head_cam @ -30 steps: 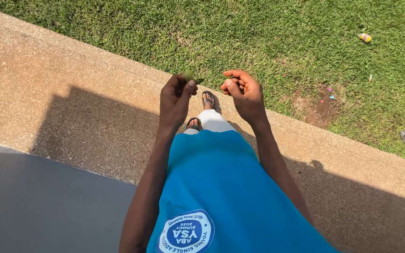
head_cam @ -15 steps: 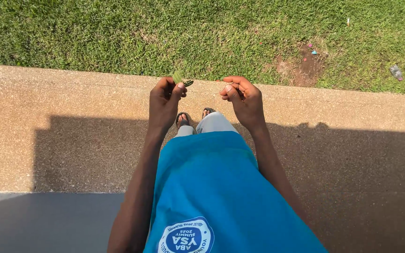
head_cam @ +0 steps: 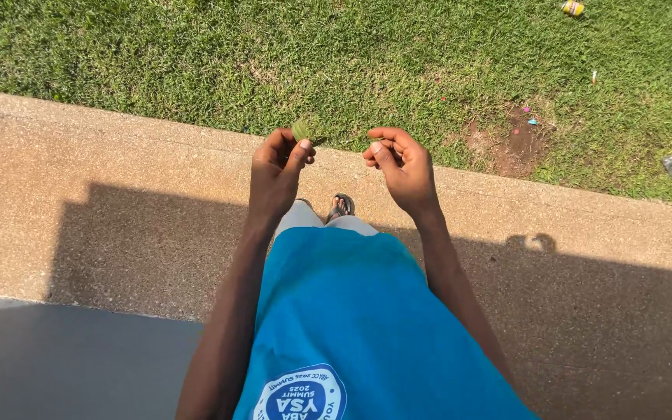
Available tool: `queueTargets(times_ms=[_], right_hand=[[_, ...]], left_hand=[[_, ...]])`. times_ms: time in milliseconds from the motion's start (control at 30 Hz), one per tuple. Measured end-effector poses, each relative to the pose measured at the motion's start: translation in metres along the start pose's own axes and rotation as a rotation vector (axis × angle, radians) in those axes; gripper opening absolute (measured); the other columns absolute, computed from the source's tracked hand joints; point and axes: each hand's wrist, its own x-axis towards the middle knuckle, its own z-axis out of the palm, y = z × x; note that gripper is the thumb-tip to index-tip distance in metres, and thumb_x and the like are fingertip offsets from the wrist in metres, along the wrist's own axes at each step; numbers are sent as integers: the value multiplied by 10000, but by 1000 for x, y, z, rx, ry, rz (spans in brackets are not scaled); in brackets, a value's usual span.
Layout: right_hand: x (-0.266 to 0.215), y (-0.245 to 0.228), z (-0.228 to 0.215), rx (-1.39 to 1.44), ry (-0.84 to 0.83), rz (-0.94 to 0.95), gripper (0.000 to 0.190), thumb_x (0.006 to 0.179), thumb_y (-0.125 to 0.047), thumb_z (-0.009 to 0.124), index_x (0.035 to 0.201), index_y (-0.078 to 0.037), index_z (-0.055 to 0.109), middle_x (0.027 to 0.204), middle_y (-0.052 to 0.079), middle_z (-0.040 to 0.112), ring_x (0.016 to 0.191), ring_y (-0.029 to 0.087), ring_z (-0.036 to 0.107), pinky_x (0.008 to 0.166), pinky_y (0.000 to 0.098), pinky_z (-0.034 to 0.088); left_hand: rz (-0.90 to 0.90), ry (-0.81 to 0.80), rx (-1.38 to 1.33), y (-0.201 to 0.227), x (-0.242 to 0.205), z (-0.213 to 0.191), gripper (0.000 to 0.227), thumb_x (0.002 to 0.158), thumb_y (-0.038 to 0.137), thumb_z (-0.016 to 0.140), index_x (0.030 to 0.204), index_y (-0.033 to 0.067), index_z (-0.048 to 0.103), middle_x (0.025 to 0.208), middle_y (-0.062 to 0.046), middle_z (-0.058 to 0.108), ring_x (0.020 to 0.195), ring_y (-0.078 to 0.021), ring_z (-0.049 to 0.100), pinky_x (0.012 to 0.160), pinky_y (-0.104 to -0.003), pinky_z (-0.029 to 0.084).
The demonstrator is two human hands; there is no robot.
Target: The recorder is tearing and examining a small green leaf while standing outdoors.
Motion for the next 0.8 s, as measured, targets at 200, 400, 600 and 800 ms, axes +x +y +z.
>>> queueTargets(times_ms=[200, 400, 600, 800], right_hand=[[0, 1, -12, 19, -66, -18, 248, 1071, -116, 595, 1285, 7, 624, 1000, 79, 727, 930, 122, 692, 860, 289, 595], [14, -1, -19, 17, -96, -41, 230, 1070, -108, 593, 1266, 7, 630, 978, 67, 723, 917, 117, 691, 846, 288, 597], [26, -7, -23, 51, -121, -49, 229, 1078, -122, 594, 1266, 4, 628, 978, 64, 721, 913, 112, 693, 850, 280, 602], [16, -6, -25, 45, -146, -47, 238, 1077, -126, 592, 1270, 10, 624, 983, 69, 724, 914, 116, 690, 848, 285, 598]], left_hand=[[29, 76, -17, 3, -29, 12, 91, 1078, 117, 619, 1070, 28, 635, 941, -33, 696, 876, -98, 653, 814, -271, 545], [-5, 134, -2, -14, -23, 22, 93, 1057, 118, 627, 1056, 26, 636, 914, -26, 697, 839, -89, 648, 781, -268, 545], [48, 109, 80, 9, -20, 36, 114, 1058, 138, 629, 1057, 25, 642, 922, -30, 711, 863, -89, 666, 798, -265, 555], [58, 122, 60, -2, -23, 30, 126, 1065, 155, 630, 1058, 30, 630, 926, -31, 703, 871, -94, 660, 800, -270, 559]])
